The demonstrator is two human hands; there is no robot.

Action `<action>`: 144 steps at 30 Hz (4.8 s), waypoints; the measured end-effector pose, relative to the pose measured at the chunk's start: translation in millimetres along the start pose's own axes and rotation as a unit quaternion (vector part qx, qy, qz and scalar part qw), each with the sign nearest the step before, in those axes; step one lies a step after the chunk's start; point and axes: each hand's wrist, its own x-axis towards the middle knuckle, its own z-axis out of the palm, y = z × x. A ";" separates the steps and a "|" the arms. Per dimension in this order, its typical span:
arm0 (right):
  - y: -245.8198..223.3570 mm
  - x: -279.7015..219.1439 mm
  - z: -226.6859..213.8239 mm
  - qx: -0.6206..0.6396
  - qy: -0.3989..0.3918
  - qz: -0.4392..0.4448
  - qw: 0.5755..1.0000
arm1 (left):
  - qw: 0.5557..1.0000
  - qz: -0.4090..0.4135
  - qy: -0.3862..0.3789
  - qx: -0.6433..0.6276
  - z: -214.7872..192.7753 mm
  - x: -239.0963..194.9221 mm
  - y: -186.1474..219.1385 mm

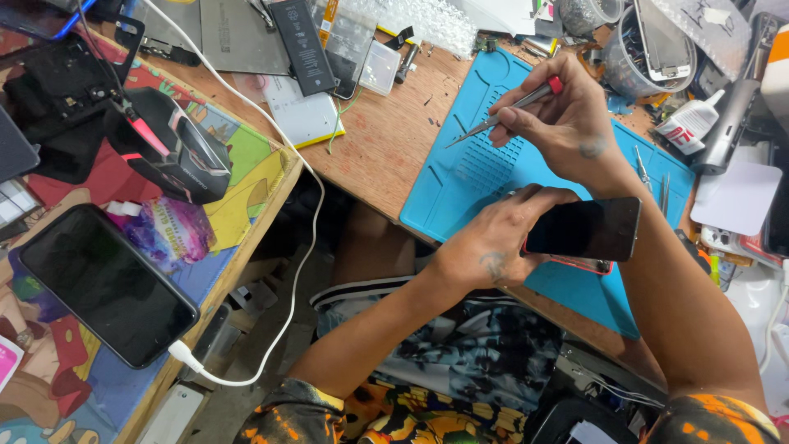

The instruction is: The person disassembles a smartphone, removes the screen assembly, and uses a screwdriver to manipulate internal components. They then reassemble the device by aligning the screen and securing the casing.

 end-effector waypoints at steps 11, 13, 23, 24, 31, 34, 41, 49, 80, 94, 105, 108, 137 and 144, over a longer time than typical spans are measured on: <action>-4.1 -91.2 -62.5 0.043 0.140 -0.035 0.989 | 1.000 0.013 0.005 0.007 2.2 2.0 2.2; -5.5 -116.3 -74.2 0.046 0.179 -0.043 0.982 | 1.000 0.012 0.003 0.013 4.1 2.6 1.9; 15.4 -196.9 -86.5 0.044 0.276 -0.073 0.957 | 0.999 -0.018 -0.018 0.047 5.7 4.1 -0.8; 18.5 -199.2 -84.2 0.052 0.280 -0.074 0.956 | 0.998 -0.020 -0.020 0.053 6.2 4.5 -0.9; 25.7 -203.3 -71.3 -0.036 0.298 -0.031 0.954 | 0.999 -0.018 -0.011 0.046 7.8 4.1 -1.4; 22.9 -206.0 -70.1 -0.050 0.302 -0.027 0.952 | 0.999 -0.024 -0.010 0.037 9.3 1.8 -3.7; 18.0 -205.0 -65.2 -0.058 0.295 -0.011 0.954 | 0.999 -0.014 -0.009 0.042 9.8 2.3 -3.4; 17.2 -202.8 -61.7 -0.074 0.290 0.002 0.954 | 0.999 -0.022 -0.007 0.040 10.7 3.3 -0.9; 13.3 -200.8 -58.4 -0.120 0.267 -0.009 0.956 | 1.000 -0.012 -0.005 0.029 10.5 2.4 -2.7; 11.3 -201.7 -58.3 -0.117 0.256 -0.024 0.959 | 0.999 -0.022 -0.007 0.034 10.0 2.3 -1.0; 11.3 -203.1 -61.0 -0.059 0.269 -0.016 0.961 | 0.999 -0.027 -0.005 0.045 10.1 3.0 1.5; 10.9 -202.9 -60.8 -0.020 0.275 -0.007 0.961 | 0.999 -0.003 0.009 0.038 11.5 5.0 4.2; 17.1 -187.5 -42.0 0.026 0.302 -0.038 0.952 | 0.999 -0.046 -0.007 -0.016 20.8 17.0 16.8; 15.9 -186.9 -42.9 0.017 0.315 -0.021 0.949 | 1.000 -0.026 -0.001 -0.014 20.6 15.8 17.1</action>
